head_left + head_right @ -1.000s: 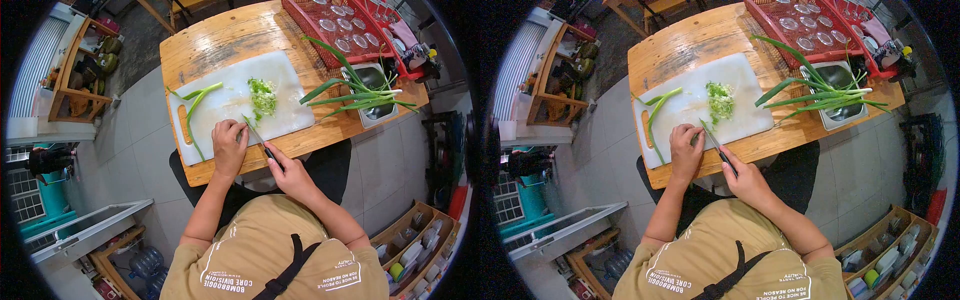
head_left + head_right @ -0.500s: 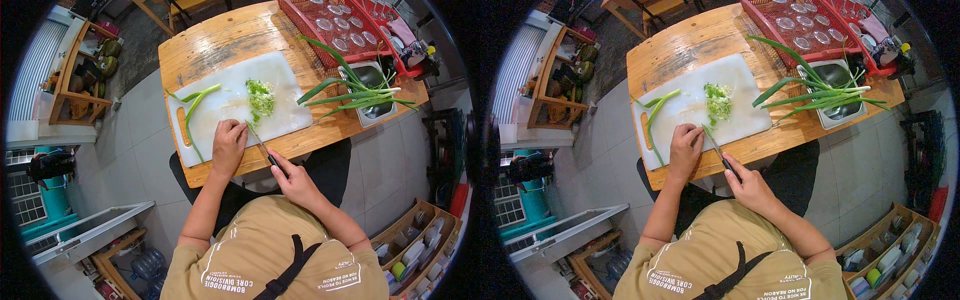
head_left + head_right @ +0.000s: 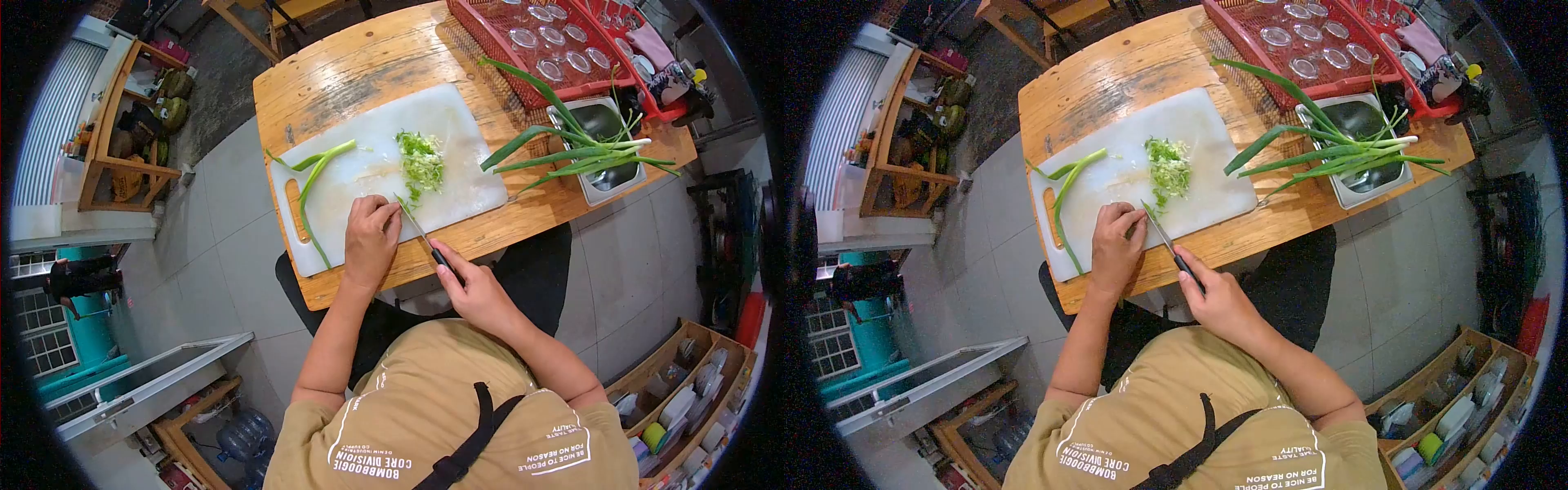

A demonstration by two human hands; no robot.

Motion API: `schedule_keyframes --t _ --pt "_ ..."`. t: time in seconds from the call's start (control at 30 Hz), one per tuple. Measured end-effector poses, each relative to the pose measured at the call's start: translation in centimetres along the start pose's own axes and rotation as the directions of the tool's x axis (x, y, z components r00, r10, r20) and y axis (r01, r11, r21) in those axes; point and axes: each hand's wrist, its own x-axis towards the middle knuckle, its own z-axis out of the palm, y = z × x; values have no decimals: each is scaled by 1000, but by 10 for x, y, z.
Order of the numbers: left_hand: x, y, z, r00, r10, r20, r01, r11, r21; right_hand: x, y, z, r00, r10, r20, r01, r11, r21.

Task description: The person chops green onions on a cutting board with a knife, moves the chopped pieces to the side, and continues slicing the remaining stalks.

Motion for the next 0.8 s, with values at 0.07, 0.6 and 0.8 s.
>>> schedule_keyframes --t 0.07,0.6,0.8 --pt "0 0 -2 1000 -6 10 6 1000 -9 0 -3 -1 999 41 15 -41 999 -2" --pt "-1 2 -2 1000 26 17 -26 1000 -17 8 10 -1 998 68 9 -68 997 42" --pt "-1 4 3 1000 7 16 -7 1000 4 -3 11 -3 994 102 48 -107 988 114"
